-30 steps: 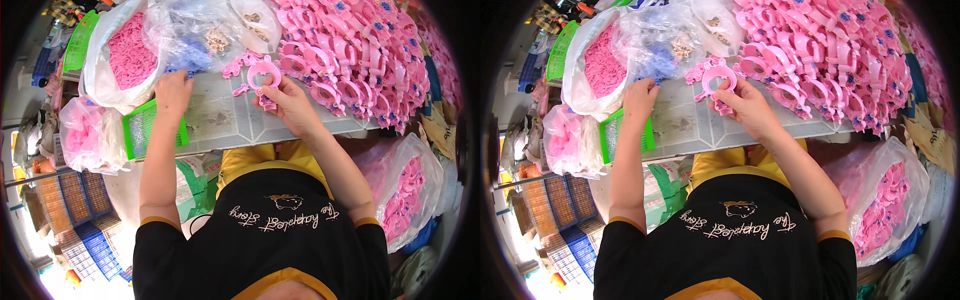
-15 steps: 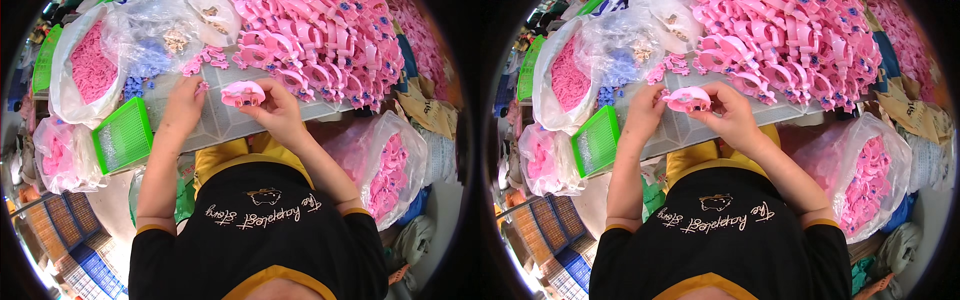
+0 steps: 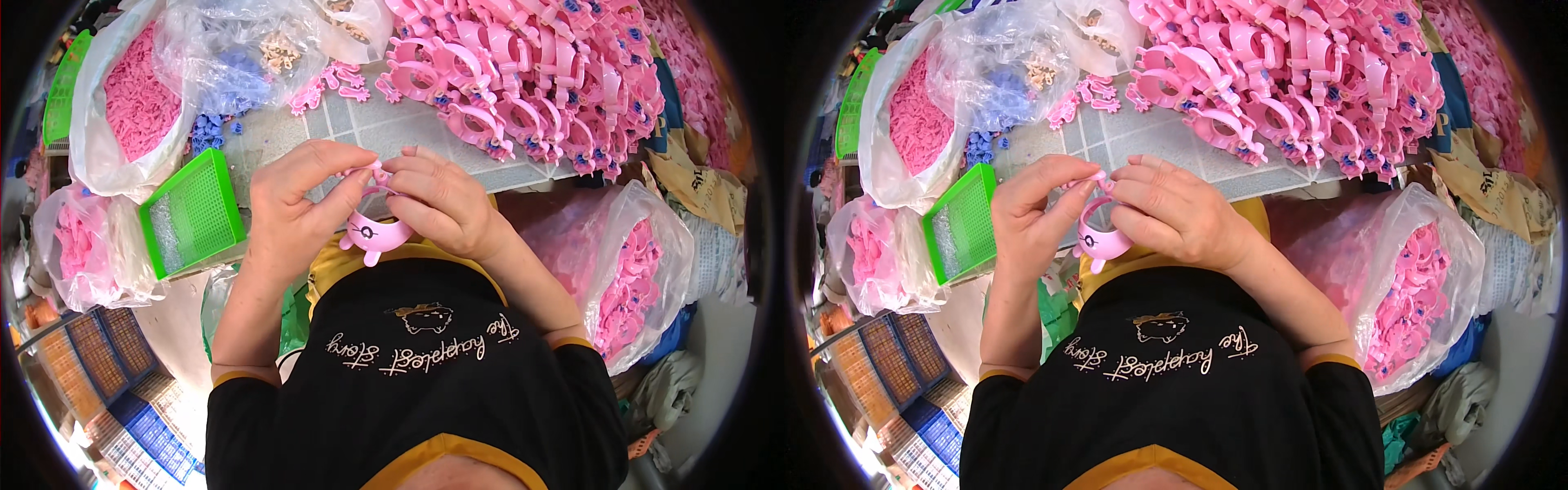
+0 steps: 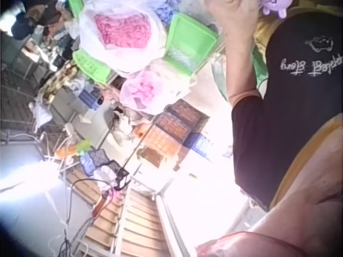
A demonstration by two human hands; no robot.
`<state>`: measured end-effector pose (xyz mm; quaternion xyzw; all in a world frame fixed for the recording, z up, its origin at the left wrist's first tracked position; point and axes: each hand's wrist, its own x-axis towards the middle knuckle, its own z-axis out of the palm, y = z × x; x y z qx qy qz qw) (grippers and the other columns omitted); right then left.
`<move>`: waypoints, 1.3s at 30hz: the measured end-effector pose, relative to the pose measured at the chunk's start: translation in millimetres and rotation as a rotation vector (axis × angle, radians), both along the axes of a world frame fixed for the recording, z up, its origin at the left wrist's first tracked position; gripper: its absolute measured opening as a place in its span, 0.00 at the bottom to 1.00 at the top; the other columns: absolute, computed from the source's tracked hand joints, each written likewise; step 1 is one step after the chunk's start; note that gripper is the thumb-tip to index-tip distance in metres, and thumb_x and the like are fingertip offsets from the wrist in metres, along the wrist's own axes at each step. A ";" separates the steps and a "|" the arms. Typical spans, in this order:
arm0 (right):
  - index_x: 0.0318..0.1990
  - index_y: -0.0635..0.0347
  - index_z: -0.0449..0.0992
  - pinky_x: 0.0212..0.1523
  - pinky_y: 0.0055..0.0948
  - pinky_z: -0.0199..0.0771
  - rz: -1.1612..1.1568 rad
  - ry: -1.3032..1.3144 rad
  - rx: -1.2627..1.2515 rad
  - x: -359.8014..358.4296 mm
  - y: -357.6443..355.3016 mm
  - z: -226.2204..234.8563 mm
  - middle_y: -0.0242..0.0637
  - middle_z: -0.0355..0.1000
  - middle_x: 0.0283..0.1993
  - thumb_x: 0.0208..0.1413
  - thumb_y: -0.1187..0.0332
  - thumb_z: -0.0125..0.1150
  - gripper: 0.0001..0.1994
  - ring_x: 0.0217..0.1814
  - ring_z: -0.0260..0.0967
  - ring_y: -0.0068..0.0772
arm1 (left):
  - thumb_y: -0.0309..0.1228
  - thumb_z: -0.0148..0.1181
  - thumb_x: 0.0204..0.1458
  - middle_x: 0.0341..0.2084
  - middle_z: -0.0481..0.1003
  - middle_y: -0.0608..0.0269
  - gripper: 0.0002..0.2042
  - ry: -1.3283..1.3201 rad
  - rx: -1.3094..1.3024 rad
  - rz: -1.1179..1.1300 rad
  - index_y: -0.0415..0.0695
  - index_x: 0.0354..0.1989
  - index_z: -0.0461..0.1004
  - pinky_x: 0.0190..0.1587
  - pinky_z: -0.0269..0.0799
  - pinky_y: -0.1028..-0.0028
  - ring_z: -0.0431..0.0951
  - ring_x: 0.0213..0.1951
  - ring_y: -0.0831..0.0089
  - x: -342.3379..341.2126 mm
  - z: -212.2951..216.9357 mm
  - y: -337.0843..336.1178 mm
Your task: Assembling small pink plastic toy parts by attaching blue decorative pieces.
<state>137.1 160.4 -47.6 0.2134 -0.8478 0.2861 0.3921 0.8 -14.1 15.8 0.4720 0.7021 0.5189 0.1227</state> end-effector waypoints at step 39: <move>0.60 0.64 0.67 0.56 0.32 0.74 -0.119 -0.631 -0.657 -9.6 -20.2 -7.4 0.41 0.71 0.53 0.60 0.78 0.63 0.22 0.54 0.73 0.35 | 0.33 0.61 0.62 0.41 0.82 0.49 0.12 0.423 -0.321 0.320 0.37 0.44 0.82 0.47 0.76 0.60 0.82 0.42 0.53 -56.0 -18.7 -29.1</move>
